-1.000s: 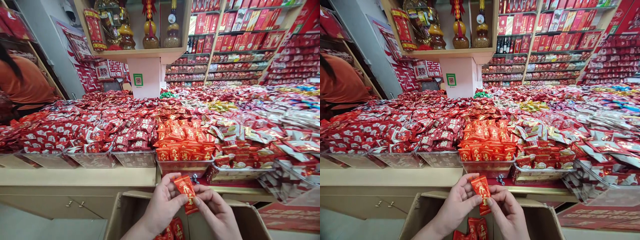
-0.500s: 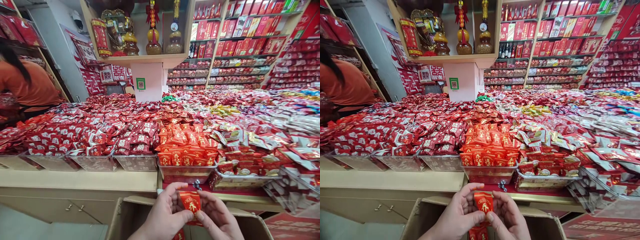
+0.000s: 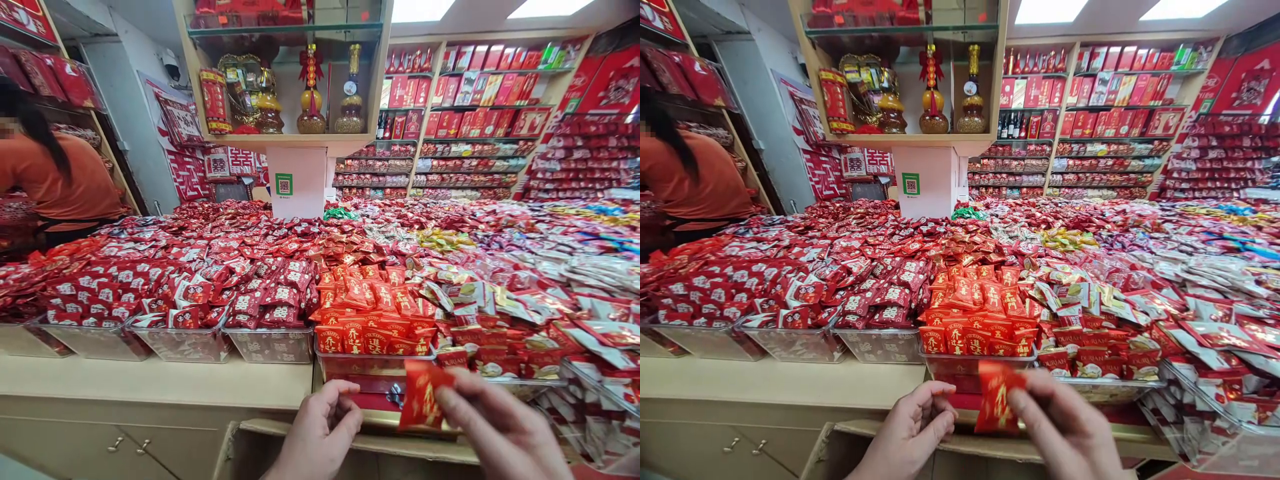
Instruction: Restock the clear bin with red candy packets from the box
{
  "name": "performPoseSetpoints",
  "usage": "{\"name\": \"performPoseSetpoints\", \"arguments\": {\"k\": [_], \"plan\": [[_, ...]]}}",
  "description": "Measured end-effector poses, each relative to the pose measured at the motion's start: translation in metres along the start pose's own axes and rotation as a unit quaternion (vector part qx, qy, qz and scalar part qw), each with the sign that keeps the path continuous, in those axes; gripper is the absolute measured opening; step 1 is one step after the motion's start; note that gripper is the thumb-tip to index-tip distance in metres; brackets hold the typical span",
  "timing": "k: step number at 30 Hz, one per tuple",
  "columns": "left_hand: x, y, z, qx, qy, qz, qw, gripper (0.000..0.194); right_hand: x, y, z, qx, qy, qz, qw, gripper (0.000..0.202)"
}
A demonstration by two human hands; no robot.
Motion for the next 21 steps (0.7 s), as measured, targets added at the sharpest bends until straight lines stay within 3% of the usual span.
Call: {"name": "performPoseSetpoints", "arguments": {"k": [4, 7, 9, 12, 15, 21], "plan": [[0.0, 0.005, 0.003, 0.0, 0.024, 0.0, 1.0, 0.028, -0.003, 0.044, 0.096, -0.071, -0.023, -0.047, 0.996, 0.018], [-0.001, 0.009, 0.003, 0.019, 0.02, 0.015, 1.0, 0.03, 0.013, 0.038, 0.173, -0.019, -0.007, -0.032, 0.999, 0.018], [-0.002, 0.012, 0.003, 0.03, 0.016, 0.034, 0.999, 0.029, 0.028, 0.024, 0.208, 0.013, -0.005, -0.05, 0.999, 0.018], [-0.002, 0.018, 0.004, 0.033, 0.009, 0.047, 0.998, 0.027, 0.048, 0.0, 0.231, 0.045, 0.006, -0.088, 0.995, 0.018], [-0.002, 0.022, 0.006, 0.026, 0.015, 0.034, 0.999, 0.026, 0.06, -0.016, 0.234, 0.067, 0.018, -0.128, 0.989, 0.014], [-0.002, 0.019, 0.007, 0.019, 0.035, -0.011, 0.999, 0.027, 0.068, -0.021, 0.241, 0.071, 0.019, -0.193, 0.978, 0.01]]}}
Point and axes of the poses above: each hand's wrist, its own z-axis towards the middle knuckle, its own x-axis out of the palm, y = z × x, the point moved 3 cm from there along z, towards the middle knuckle, and after that the axes turned 6 degrees about z, right-handed, at the moved point
